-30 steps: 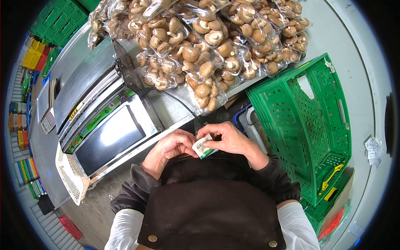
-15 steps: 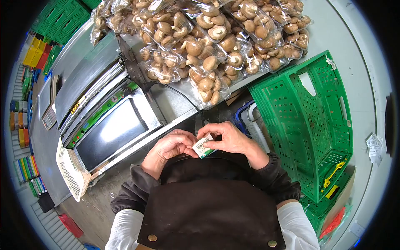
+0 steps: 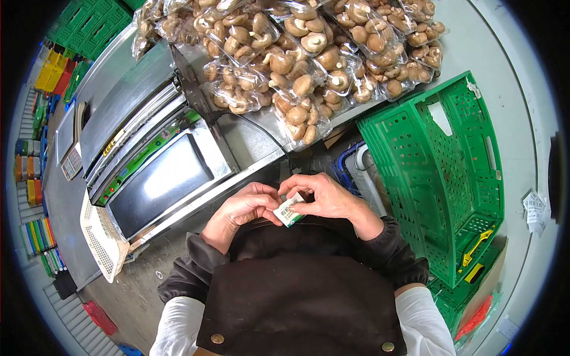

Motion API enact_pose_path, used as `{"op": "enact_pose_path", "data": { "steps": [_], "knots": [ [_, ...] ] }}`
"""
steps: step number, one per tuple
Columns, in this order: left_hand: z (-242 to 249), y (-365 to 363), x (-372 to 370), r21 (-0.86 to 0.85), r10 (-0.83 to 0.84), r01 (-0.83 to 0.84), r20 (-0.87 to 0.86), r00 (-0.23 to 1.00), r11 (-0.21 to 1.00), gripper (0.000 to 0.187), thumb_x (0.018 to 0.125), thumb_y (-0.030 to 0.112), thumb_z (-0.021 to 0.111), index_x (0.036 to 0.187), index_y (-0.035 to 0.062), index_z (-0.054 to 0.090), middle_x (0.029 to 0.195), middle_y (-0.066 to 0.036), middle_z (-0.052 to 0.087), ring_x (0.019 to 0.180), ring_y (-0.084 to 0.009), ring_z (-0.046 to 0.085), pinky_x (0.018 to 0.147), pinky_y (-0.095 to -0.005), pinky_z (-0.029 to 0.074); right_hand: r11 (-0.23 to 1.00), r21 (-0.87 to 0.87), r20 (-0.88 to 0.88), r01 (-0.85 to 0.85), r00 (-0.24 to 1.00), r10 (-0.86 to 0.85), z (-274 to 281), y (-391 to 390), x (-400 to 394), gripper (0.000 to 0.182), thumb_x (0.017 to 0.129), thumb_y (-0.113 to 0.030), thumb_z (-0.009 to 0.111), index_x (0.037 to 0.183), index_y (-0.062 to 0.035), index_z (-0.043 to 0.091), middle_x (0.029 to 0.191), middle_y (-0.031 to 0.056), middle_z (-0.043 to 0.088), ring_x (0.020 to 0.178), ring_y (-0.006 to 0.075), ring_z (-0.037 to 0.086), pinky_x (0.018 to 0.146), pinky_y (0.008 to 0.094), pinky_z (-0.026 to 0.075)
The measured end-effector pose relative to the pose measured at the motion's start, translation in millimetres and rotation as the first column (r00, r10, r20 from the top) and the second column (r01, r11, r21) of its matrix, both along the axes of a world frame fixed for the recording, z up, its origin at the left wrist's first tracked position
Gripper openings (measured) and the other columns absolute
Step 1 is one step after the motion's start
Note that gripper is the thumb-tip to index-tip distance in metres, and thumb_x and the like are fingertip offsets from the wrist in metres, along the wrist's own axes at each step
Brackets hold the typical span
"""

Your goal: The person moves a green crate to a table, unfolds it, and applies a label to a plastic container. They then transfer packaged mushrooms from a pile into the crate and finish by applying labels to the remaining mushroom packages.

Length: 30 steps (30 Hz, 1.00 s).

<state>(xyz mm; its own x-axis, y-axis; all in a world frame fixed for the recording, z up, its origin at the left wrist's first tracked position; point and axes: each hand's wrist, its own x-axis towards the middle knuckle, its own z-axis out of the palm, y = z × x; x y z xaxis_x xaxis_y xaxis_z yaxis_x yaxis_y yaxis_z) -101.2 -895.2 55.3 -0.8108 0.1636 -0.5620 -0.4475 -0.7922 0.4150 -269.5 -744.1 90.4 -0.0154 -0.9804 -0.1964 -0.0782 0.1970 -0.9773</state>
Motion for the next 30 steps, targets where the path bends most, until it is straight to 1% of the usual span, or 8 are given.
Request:
{"op": "enact_pose_path", "data": {
  "steps": [7,10,12,13,15,18,24,30],
  "knots": [
    [1.5,2.4,0.7,-0.017,-0.031,0.031,0.003,1.000,0.999,0.019,0.080,-0.002,0.058,0.096,-0.0123,0.059,0.090,-0.019,0.065,0.076,-0.0283,0.068,0.073,-0.0355,0.059,1.000,-0.008,0.010,0.006,1.000,-0.006,-0.6,1.2,2.7,0.033,0.074,-0.006,0.066,0.106,-0.0049,0.060,0.086,0.0051,0.067,0.074,0.0108,0.059,0.069,0.0265,0.047],
    [0.9,5.4,0.7,0.012,-0.035,0.035,-0.001,0.999,0.999,0.021,0.080,-0.001,0.058,0.098,-0.0119,0.059,0.089,-0.018,0.066,0.077,-0.0277,0.068,0.076,-0.0362,0.057,0.999,-0.041,-0.005,-0.002,1.000,0.002,-2.2,1.5,3.8,0.031,0.074,-0.004,0.068,0.105,-0.0044,0.062,0.091,0.0043,0.066,0.081,0.0102,0.061,0.069,0.0246,0.047],
    [-7.2,7.3,2.7,0.131,0.012,-0.012,0.003,1.000,0.991,0.022,0.081,0.001,0.057,0.099,-0.0111,0.059,0.088,-0.018,0.066,0.076,-0.0265,0.067,0.075,-0.0366,0.056,0.998,-0.065,-0.089,-0.014,0.996,0.008,-2.3,1.0,3.9,0.028,0.074,-0.004,0.069,0.101,-0.0042,0.063,0.092,0.0060,0.067,0.081,0.0138,0.063,0.069,0.0266,0.048],
    [-9.2,7.6,2.9,0.131,0.012,-0.012,0.003,1.000,0.991,0.022,0.081,0.001,0.057,0.099,-0.0111,0.059,0.088,-0.018,0.066,0.076,-0.0265,0.067,0.075,-0.0366,0.056,0.998,-0.065,-0.089,-0.014,0.996,0.008,-4.8,1.0,4.8,0.028,0.074,-0.004,0.069,0.101,-0.0042,0.063,0.092,0.0060,0.067,0.081,0.0138,0.063,0.069,0.0266,0.048],
    [-12.9,8.3,3.8,0.147,0.032,-0.045,0.087,0.996,0.988,0.018,0.081,0.002,0.056,0.095,-0.0092,0.060,0.081,-0.015,0.065,0.068,-0.0224,0.063,0.067,-0.0330,0.053,0.979,-0.197,-0.117,0.057,0.990,-0.081,-11.8,1.7,7.2,0.023,0.075,-0.006,0.068,0.098,-0.0054,0.064,0.089,0.0078,0.066,0.079,0.0214,0.065,0.071,0.0322,0.050],
    [-21.0,7.7,6.3,0.193,0.037,-0.048,0.056,0.998,0.980,0.012,0.082,0.004,0.057,0.089,-0.0054,0.061,0.072,-0.010,0.060,0.063,-0.0185,0.059,0.059,-0.0295,0.048,0.975,-0.220,-0.182,0.012,0.982,-0.053,-9.0,0.8,7.4,0.026,0.073,-0.004,0.071,0.098,-0.0037,0.064,0.091,0.0079,0.063,0.083,0.0214,0.063,0.073,0.0304,0.050],
    [-10.3,9.1,4.9,0.144,0.042,-0.067,0.174,0.984,0.987,0.011,0.085,0.009,0.060,0.085,-0.0014,0.061,0.067,-0.006,0.056,0.058,-0.0133,0.051,0.053,-0.0258,0.039,0.974,-0.227,-0.258,0.014,0.963,-0.074,-7.9,-0.8,11.5,0.024,0.072,-0.003,0.072,0.094,-0.0028,0.063,0.092,0.0084,0.060,0.083,0.0242,0.062,0.073,0.0323,0.050],
    [-2.1,10.9,1.2,0.028,0.037,-0.047,0.273,0.961,0.998,0.010,0.085,0.009,0.060,0.083,-0.0006,0.062,0.067,-0.006,0.057,0.057,-0.0129,0.050,0.052,-0.0255,0.038,0.979,-0.204,-0.311,-0.010,0.949,-0.056,-11.7,-0.6,13.2,0.019,0.072,-0.003,0.072,0.088,-0.0021,0.061,0.092,0.0082,0.060,0.083,0.0246,0.061,0.072,0.0332,0.050]
  ]
}}
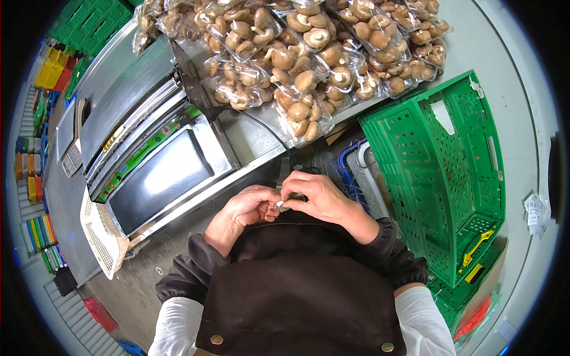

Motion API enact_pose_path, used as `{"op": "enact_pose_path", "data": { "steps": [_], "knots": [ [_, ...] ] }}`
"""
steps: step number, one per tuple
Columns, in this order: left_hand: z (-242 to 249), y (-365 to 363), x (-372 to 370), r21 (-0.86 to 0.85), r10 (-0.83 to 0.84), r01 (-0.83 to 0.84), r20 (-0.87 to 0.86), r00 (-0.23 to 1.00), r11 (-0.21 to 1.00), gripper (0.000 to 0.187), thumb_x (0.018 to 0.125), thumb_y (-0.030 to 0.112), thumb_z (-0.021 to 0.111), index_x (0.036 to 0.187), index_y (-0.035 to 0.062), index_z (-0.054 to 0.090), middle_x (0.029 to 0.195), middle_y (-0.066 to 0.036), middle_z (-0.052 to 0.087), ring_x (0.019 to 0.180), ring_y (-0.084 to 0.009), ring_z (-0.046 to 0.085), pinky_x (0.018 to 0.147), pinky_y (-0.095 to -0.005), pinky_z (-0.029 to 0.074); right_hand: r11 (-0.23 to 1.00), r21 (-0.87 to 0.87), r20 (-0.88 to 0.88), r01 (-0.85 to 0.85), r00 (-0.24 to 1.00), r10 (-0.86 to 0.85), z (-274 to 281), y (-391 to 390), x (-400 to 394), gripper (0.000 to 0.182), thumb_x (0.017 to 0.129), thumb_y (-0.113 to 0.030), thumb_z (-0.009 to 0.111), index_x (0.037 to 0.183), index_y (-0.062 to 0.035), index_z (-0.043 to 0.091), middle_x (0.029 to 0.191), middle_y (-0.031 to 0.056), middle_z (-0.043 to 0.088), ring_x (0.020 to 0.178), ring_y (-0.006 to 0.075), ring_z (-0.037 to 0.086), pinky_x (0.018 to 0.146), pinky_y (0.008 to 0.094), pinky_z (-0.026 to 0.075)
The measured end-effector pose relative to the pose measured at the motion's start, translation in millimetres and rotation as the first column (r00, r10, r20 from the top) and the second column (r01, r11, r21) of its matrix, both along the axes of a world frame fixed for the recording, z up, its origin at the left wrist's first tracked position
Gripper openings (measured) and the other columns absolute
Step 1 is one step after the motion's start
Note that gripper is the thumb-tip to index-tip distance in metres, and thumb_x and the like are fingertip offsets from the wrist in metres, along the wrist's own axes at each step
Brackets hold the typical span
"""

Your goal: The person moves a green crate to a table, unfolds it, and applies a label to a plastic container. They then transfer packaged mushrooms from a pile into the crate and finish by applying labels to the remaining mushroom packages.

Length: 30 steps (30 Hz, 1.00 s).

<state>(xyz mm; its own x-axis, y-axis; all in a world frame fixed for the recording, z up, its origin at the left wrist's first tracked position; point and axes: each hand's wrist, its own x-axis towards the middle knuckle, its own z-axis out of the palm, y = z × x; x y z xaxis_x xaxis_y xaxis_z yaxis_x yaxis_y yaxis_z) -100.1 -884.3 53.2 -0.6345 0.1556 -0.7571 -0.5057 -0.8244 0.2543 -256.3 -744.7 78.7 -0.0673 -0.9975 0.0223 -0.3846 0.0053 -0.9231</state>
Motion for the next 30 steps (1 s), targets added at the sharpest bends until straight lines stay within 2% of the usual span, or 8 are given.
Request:
{"op": "enact_pose_path", "data": {
  "steps": [4,8,10,11,16,20,23,30],
  "knots": [
    [-16.8,-2.8,3.2,0.043,0.022,-0.021,-0.015,1.000,0.999,0.009,0.083,0.009,0.061,0.078,0.0016,0.061,0.066,-0.005,0.057,0.055,-0.0140,0.051,0.051,-0.0269,0.039,0.999,-0.030,0.064,0.014,0.998,-0.012,-17.0,-3.5,-0.4,0.017,0.073,-0.004,0.072,0.087,-0.0022,0.061,0.091,0.0077,0.060,0.082,0.0230,0.061,0.071,0.0314,0.049],
    [-32.3,-5.6,1.1,-0.060,0.110,-0.100,0.192,0.975,0.993,0.012,0.080,0.013,0.061,0.071,0.0067,0.057,0.063,-0.003,0.055,0.053,-0.0145,0.051,0.051,-0.0284,0.038,0.993,0.058,0.213,0.102,0.971,-0.112,-48.4,-19.9,3.4,0.014,0.080,-0.010,0.069,0.090,-0.0022,0.063,0.085,0.0049,0.061,0.079,0.0137,0.059,0.068,0.0264,0.047],
    [-57.4,-11.6,6.0,0.070,0.170,-0.180,0.126,0.977,0.981,0.013,0.081,0.013,0.059,0.070,0.0081,0.056,0.062,-0.002,0.053,0.052,-0.0123,0.046,0.050,-0.0274,0.036,0.918,0.369,0.374,0.145,0.881,-0.290,-67.8,-32.8,6.4,0.017,0.081,-0.013,0.069,0.092,-0.0011,0.066,0.081,0.0063,0.067,0.075,0.0128,0.062,0.067,0.0285,0.049],
    [-63.1,-10.7,5.2,0.054,0.199,-0.208,0.143,0.970,0.977,0.015,0.083,0.017,0.056,0.071,0.0098,0.052,0.063,0.000,0.048,0.051,-0.0117,0.036,0.049,-0.0273,0.032,0.921,0.350,0.347,0.172,0.889,-0.298,-82.3,-39.1,8.4,0.019,0.081,-0.015,0.068,0.093,0.0001,0.066,0.080,0.0072,0.069,0.071,0.0117,0.062,0.067,0.0278,0.050],
    [-85.4,-16.6,11.9,0.020,0.244,-0.248,0.122,0.962,0.969,0.016,0.086,0.021,0.054,0.073,0.0120,0.049,0.064,0.002,0.041,0.056,-0.0118,0.039,0.054,-0.0269,0.035,0.874,0.397,0.307,0.280,0.857,-0.414,-109.4,-61.1,18.9,0.022,0.081,-0.018,0.068,0.090,0.0020,0.067,0.078,0.0109,0.069,0.069,0.0151,0.064,0.066,0.0299,0.051],
    [-79.7,-15.5,18.7,-0.018,0.309,-0.308,0.047,0.950,0.951,0.014,0.088,0.021,0.054,0.080,0.0108,0.050,0.068,0.001,0.045,0.061,-0.0119,0.044,0.056,-0.0263,0.038,0.804,0.378,0.086,0.460,0.847,-0.525,-107.0,-68.1,33.8,0.024,0.078,-0.021,0.069,0.088,0.0006,0.067,0.078,0.0191,0.067,0.073,0.0284,0.067,0.067,0.0360,0.051],
    [-88.1,-17.1,22.6,-0.058,0.359,-0.354,0.122,0.925,0.933,0.014,0.089,0.021,0.052,0.081,0.0102,0.050,0.069,-0.001,0.047,0.062,-0.0153,0.045,0.056,-0.0301,0.040,0.768,0.171,-0.097,0.617,0.786,-0.611,-106.0,-71.5,46.1,0.019,0.078,-0.019,0.068,0.082,-0.0015,0.064,0.074,0.0181,0.066,0.071,0.0345,0.065,0.065,0.0410,0.050],
    [-86.5,-17.8,24.0,-0.130,0.368,-0.353,0.126,0.921,0.927,0.011,0.089,0.017,0.051,0.081,0.0087,0.050,0.069,-0.003,0.049,0.062,-0.0169,0.047,0.057,-0.0311,0.041,0.723,0.182,-0.084,0.667,0.743,-0.664,-108.5,-74.5,48.5,0.021,0.081,-0.017,0.069,0.082,-0.0007,0.056,0.072,0.0142,0.066,0.067,0.0277,0.066,0.060,0.0356,0.051]
  ]
}}
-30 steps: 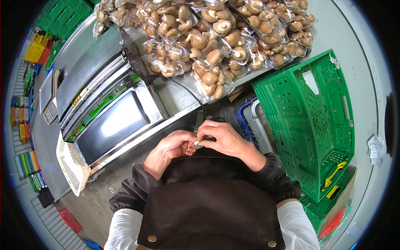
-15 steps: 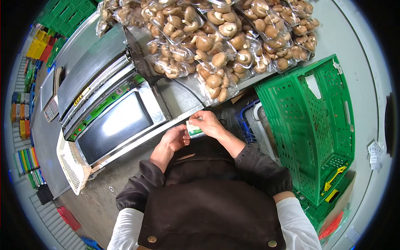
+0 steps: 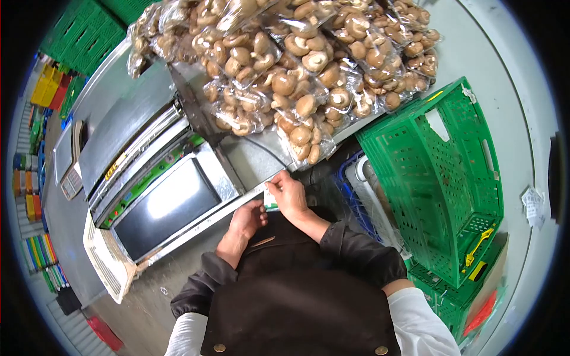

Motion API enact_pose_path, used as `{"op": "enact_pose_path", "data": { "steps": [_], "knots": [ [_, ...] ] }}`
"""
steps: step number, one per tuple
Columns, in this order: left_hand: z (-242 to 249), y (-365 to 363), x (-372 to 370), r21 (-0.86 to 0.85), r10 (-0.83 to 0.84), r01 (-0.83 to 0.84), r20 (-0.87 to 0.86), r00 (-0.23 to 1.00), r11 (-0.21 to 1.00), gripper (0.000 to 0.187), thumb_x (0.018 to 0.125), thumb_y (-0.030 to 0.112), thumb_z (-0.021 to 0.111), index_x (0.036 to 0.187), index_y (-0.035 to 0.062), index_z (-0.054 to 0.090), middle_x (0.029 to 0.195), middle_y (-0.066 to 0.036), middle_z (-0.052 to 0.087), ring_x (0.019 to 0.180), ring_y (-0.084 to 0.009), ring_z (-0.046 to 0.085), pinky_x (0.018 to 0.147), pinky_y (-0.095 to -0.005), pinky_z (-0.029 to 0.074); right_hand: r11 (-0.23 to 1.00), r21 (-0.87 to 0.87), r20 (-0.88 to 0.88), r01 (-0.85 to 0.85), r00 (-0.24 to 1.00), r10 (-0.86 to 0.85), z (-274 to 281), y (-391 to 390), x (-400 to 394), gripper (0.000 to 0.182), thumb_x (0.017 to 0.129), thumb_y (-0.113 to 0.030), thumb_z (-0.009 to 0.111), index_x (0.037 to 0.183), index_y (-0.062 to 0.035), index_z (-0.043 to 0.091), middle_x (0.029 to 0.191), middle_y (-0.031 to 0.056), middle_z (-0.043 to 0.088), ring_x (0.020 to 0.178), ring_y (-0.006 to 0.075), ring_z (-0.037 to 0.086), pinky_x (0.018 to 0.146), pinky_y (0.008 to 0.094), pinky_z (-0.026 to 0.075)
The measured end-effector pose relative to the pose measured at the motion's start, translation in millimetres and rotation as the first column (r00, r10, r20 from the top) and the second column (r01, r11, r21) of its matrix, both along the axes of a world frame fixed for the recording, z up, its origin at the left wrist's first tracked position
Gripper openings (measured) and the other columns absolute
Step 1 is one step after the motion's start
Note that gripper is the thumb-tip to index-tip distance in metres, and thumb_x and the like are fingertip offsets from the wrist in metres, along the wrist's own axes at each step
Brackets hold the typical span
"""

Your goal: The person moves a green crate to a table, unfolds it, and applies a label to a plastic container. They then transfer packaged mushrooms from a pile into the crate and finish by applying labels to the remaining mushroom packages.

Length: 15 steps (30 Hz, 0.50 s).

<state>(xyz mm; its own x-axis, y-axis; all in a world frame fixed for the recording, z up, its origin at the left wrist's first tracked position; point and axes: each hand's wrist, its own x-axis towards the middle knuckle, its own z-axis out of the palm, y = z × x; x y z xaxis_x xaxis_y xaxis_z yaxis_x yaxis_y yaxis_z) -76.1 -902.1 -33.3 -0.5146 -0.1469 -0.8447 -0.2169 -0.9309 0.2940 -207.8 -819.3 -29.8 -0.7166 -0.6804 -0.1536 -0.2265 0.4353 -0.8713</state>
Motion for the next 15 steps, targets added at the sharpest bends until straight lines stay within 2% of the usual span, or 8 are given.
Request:
{"op": "enact_pose_path", "data": {
  "steps": [2,5,7,8,10,11,14,15],
  "knots": [
    [6.6,0.8,-0.5,-0.051,-0.023,0.024,0.026,0.999,0.998,0.011,0.088,0.016,0.052,0.081,0.0076,0.051,0.070,-0.004,0.051,0.061,-0.0176,0.049,0.057,-0.0323,0.041,0.999,-0.037,-0.002,0.020,1.000,-0.020,-0.8,1.1,0.8,0.020,0.081,-0.014,0.070,0.083,0.0000,0.055,0.072,0.0136,0.066,0.065,0.0239,0.067,0.058,0.0333,0.051],
    [5.7,5.5,2.5,-0.097,-0.022,0.028,0.059,0.998,0.995,0.012,0.089,0.017,0.052,0.085,0.0062,0.055,0.071,-0.004,0.053,0.061,-0.0174,0.051,0.056,-0.0327,0.044,0.989,-0.142,0.125,0.046,0.992,-0.028,-4.8,0.9,1.1,0.020,0.080,-0.009,0.070,0.083,0.0017,0.054,0.072,0.0107,0.066,0.064,0.0184,0.066,0.059,0.0299,0.051],
    [11.8,10.6,3.8,-0.224,0.027,-0.015,0.052,0.998,0.974,0.016,0.088,0.022,0.058,0.087,0.0054,0.058,0.072,-0.003,0.055,0.056,-0.0147,0.052,0.050,-0.0295,0.044,0.989,-0.142,0.128,0.048,0.991,-0.030,-10.7,2.8,1.0,0.020,0.080,-0.009,0.070,0.083,0.0018,0.054,0.072,0.0106,0.066,0.064,0.0180,0.066,0.059,0.0295,0.051],
    [11.0,12.6,3.7,-0.223,0.027,-0.014,0.056,0.998,0.975,0.016,0.088,0.022,0.058,0.087,0.0054,0.058,0.072,-0.003,0.055,0.056,-0.0147,0.052,0.050,-0.0295,0.044,0.988,-0.150,0.128,0.044,0.991,-0.025,-11.4,2.3,1.5,0.020,0.080,-0.008,0.070,0.083,0.0018,0.054,0.072,0.0105,0.066,0.064,0.0176,0.066,0.059,0.0292,0.051],
    [8.3,17.0,-0.6,-0.351,-0.054,0.065,0.042,0.998,0.934,0.021,0.086,0.027,0.066,0.086,0.0065,0.061,0.070,-0.002,0.056,0.050,-0.0115,0.050,0.043,-0.0252,0.042,0.985,-0.158,0.117,0.063,0.992,-0.045,-12.5,0.3,3.6,0.019,0.080,-0.008,0.070,0.083,0.0017,0.054,0.071,0.0103,0.065,0.064,0.0173,0.065,0.059,0.0290,0.050],
    [7.6,19.3,-5.8,-0.364,-0.033,0.047,0.046,0.998,0.930,0.021,0.083,0.025,0.071,0.075,0.0083,0.061,0.063,0.001,0.053,0.045,-0.0087,0.045,0.039,-0.0227,0.036,0.983,-0.166,0.103,0.083,0.992,-0.067,-11.7,-0.3,4.6,0.019,0.079,-0.007,0.070,0.083,0.0017,0.053,0.071,0.0102,0.065,0.063,0.0171,0.065,0.059,0.0289,0.050],
    [6.0,20.2,-13.5,-0.387,-0.028,0.041,0.038,0.999,0.921,0.023,0.084,0.021,0.070,0.067,0.0094,0.060,0.056,0.003,0.049,0.043,-0.0074,0.042,0.039,-0.0228,0.033,0.982,-0.159,0.163,0.105,0.984,-0.079,-9.2,-0.1,5.5,0.019,0.080,-0.008,0.070,0.084,0.0009,0.054,0.072,0.0104,0.065,0.065,0.0168,0.065,0.058,0.0284,0.050],
    [12.3,22.1,-19.0,-0.387,0.015,0.024,0.099,0.995,0.922,0.026,0.084,0.019,0.071,0.062,0.0098,0.059,0.053,0.004,0.047,0.043,-0.0065,0.040,0.039,-0.0227,0.031,0.982,-0.157,0.168,0.105,0.983,-0.078,-7.8,1.1,5.4,0.019,0.080,-0.008,0.070,0.084,0.0009,0.054,0.072,0.0104,0.065,0.065,0.0168,0.065,0.058,0.0284,0.050]
  ]
}}
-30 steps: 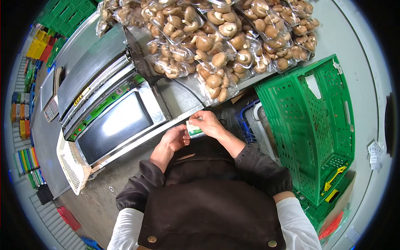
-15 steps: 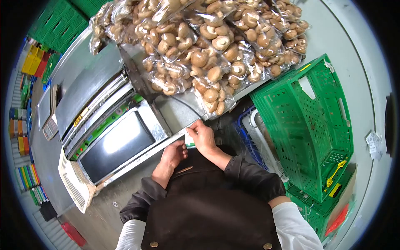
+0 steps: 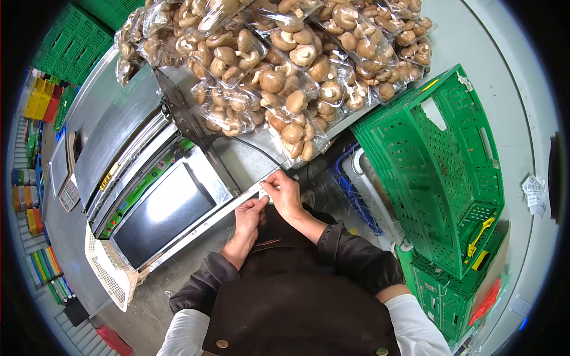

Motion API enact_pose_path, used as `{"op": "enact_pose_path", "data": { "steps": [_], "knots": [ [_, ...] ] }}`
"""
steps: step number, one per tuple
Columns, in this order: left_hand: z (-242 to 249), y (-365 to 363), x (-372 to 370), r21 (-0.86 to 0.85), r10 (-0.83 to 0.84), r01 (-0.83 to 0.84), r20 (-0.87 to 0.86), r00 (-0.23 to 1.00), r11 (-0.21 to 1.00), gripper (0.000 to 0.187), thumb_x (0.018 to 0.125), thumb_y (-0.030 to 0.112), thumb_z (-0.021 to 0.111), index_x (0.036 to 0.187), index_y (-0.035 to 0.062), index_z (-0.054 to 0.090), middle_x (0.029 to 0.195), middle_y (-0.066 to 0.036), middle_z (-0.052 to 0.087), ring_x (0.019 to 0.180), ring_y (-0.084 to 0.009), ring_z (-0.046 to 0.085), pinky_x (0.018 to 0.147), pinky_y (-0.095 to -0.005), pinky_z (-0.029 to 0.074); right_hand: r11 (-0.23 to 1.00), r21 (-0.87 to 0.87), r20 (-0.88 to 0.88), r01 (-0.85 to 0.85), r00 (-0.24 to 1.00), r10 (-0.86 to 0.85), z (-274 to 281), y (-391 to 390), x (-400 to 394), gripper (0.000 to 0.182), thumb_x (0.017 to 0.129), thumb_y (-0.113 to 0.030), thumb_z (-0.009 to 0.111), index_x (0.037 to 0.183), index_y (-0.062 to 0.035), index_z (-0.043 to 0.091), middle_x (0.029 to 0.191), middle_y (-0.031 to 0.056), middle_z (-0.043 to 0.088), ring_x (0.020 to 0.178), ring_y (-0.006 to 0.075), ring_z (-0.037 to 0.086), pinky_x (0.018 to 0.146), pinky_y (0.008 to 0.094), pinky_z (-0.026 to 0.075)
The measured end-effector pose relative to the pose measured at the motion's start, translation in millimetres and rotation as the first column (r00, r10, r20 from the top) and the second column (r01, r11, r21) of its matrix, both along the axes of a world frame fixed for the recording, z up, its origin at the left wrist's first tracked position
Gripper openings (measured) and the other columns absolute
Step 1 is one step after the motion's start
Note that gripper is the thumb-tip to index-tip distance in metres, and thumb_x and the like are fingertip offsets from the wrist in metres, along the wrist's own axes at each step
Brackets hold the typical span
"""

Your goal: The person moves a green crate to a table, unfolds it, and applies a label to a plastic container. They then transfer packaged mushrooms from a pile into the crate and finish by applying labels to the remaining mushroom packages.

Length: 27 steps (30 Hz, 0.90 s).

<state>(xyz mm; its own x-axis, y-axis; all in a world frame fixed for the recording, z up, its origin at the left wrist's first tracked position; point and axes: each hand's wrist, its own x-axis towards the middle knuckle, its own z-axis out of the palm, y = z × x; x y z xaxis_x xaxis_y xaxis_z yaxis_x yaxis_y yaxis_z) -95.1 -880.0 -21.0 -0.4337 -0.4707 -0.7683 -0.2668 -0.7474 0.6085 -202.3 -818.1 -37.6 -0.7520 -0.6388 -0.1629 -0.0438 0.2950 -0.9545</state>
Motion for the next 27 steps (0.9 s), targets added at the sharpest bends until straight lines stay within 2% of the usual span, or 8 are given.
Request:
{"op": "enact_pose_path", "data": {
  "steps": [3,5,9,13,16,18,25,27],
  "knots": [
    [-4.1,1.4,4.1,-0.026,0.006,-0.007,-0.029,1.000,1.000,0.026,0.083,0.019,0.071,0.063,0.0097,0.059,0.054,0.004,0.049,0.043,-0.0069,0.040,0.039,-0.0228,0.032,1.000,-0.024,-0.038,-0.014,0.999,0.013,5.4,2.6,-0.3,0.019,0.079,-0.010,0.071,0.086,-0.0001,0.055,0.074,0.0100,0.065,0.068,0.0167,0.065,0.059,0.0277,0.050],
    [-5.4,1.7,5.8,-0.037,0.013,-0.014,-0.030,0.999,0.999,0.026,0.083,0.020,0.071,0.063,0.0097,0.059,0.054,0.003,0.049,0.043,-0.0068,0.041,0.039,-0.0228,0.032,0.999,-0.025,0.006,-0.039,0.999,0.040,8.2,6.3,-0.9,0.020,0.077,-0.007,0.071,0.085,-0.0004,0.053,0.074,0.0094,0.065,0.067,0.0208,0.065,0.060,0.0328,0.051],
    [-7.2,2.7,3.6,-0.038,0.021,-0.022,-0.021,1.000,0.999,0.026,0.083,0.020,0.071,0.063,0.0092,0.059,0.054,0.003,0.050,0.043,-0.0064,0.041,0.039,-0.0226,0.033,0.996,-0.043,0.061,-0.082,0.995,0.085,4.6,10.2,-3.2,0.019,0.076,-0.006,0.070,0.086,-0.0014,0.054,0.077,0.0087,0.064,0.075,0.0202,0.065,0.063,0.0332,0.052],
    [-4.6,6.7,5.1,-0.055,-0.034,0.033,-0.015,0.999,0.998,0.028,0.085,0.019,0.068,0.062,0.0100,0.056,0.054,0.003,0.047,0.045,-0.0082,0.041,0.042,-0.0236,0.033,0.994,-0.014,0.051,-0.108,0.993,0.108,16.9,13.2,-5.3,0.019,0.075,-0.006,0.070,0.084,-0.0018,0.054,0.077,0.0079,0.064,0.075,0.0199,0.064,0.063,0.0328,0.051],
    [-0.6,5.2,1.8,-0.072,-0.019,0.018,-0.011,1.000,0.997,0.029,0.085,0.019,0.068,0.061,0.0099,0.055,0.054,0.002,0.048,0.045,-0.0088,0.041,0.042,-0.0241,0.034,0.997,-0.013,0.141,-0.074,0.987,0.075,17.0,11.5,-5.7,0.019,0.074,-0.006,0.071,0.083,-0.0013,0.054,0.076,0.0083,0.063,0.074,0.0197,0.064,0.064,0.0324,0.051],
    [-4.7,1.6,0.9,-0.103,-0.002,-0.002,-0.039,0.999,0.995,0.028,0.085,0.018,0.069,0.061,0.0101,0.055,0.054,0.002,0.047,0.045,-0.0097,0.041,0.042,-0.0245,0.034,0.999,-0.021,0.001,-0.048,0.999,0.048,11.7,5.0,-4.6,0.019,0.074,-0.005,0.071,0.081,-0.0013,0.053,0.074,0.0093,0.063,0.073,0.0213,0.065,0.064,0.0328,0.050],
    [-2.5,-3.6,0.9,0.015,0.042,-0.042,-0.035,0.999,0.999,0.024,0.085,0.019,0.067,0.066,0.0095,0.056,0.056,0.001,0.046,0.047,-0.0110,0.041,0.043,-0.0267,0.034,0.991,0.121,-0.072,-0.058,0.995,0.067,16.7,-7.0,-5.9,0.022,0.074,-0.011,0.074,0.079,-0.0003,0.055,0.071,0.0110,0.065,0.068,0.0243,0.066,0.060,0.0340,0.050],
    [-2.2,-5.8,0.5,0.052,0.028,-0.027,-0.010,1.000,0.998,0.021,0.089,0.026,0.059,0.077,0.0081,0.057,0.060,-0.001,0.047,0.050,-0.0130,0.043,0.046,-0.0289,0.036,0.964,0.237,-0.182,-0.120,0.969,0.166,19.9,-7.5,-7.6,0.027,0.075,-0.018,0.074,0.081,-0.0012,0.054,0.071,0.0126,0.065,0.066,0.0290,0.066,0.060,0.0378,0.050]
  ]
}}
